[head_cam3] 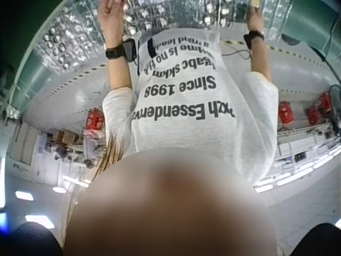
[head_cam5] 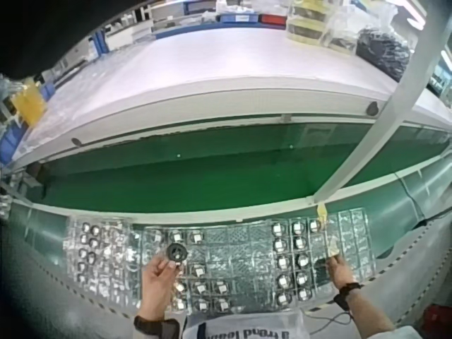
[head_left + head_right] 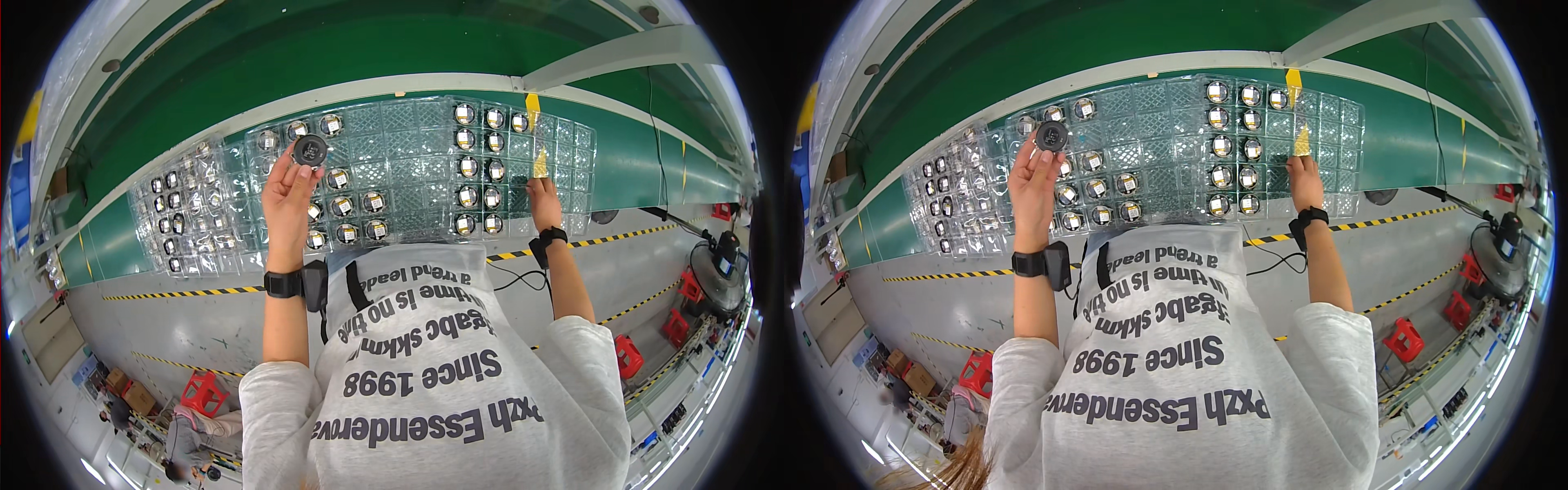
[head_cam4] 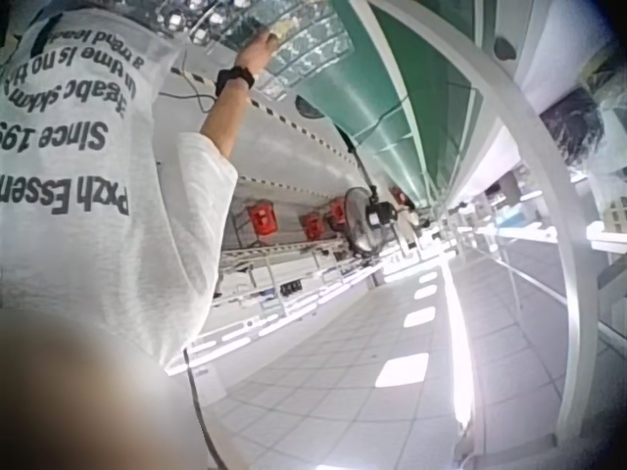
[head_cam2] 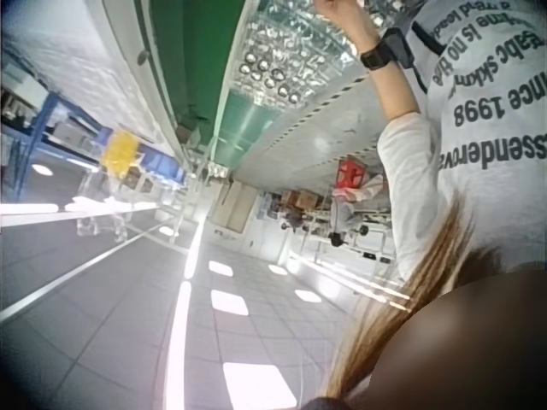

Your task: Testing and inspecting electronic components across various assembly and quality control stations on a factory floor.

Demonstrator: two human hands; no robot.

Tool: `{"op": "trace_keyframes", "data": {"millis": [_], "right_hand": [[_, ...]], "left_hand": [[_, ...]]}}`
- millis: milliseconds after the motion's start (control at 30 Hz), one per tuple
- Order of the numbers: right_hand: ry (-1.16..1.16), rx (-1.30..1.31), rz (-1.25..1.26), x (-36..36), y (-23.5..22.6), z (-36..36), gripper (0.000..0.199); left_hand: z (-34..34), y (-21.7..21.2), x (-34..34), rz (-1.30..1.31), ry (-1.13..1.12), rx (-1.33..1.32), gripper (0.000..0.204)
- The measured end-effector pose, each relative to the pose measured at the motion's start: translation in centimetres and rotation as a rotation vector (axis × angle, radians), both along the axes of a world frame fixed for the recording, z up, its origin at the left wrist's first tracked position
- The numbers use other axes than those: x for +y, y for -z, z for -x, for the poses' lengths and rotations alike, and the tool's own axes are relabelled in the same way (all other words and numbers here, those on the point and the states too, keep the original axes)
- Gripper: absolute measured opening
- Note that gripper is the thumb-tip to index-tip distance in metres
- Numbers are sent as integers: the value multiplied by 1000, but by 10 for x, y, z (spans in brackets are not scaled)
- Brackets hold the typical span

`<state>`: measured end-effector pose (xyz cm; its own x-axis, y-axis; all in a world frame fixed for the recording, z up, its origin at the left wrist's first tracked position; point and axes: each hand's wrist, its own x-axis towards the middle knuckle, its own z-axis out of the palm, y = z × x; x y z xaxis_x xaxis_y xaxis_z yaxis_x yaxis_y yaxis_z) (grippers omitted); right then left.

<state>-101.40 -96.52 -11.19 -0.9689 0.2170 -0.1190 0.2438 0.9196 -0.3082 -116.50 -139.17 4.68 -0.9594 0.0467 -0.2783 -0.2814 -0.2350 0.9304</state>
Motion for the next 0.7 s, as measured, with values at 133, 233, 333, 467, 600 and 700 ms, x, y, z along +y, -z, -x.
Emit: {"op": "trace_keyframes", "data": {"millis": [133,233,333,467,600,700], "right_hand": [[14,8,13,-6,-8,2,12],[21,40,24,-5,-7,1,11],[17,70,25,-4,-11,0,11],[4,99,12,-3,-14,0,10],[8,91,-10,2,-12,0,10],[25,84,-23,7,-9,1,10]], "left_hand": [[5,71,-27,348,-79,-111,36],[8,90,-24,1081,94,207,28],[14,108,-21,1245,233,452,23],[15,122,-18,1487,400,710,23],[12,131,-16,1570,471,731,25],[10,133,-19,1576,490,701,26]]}}
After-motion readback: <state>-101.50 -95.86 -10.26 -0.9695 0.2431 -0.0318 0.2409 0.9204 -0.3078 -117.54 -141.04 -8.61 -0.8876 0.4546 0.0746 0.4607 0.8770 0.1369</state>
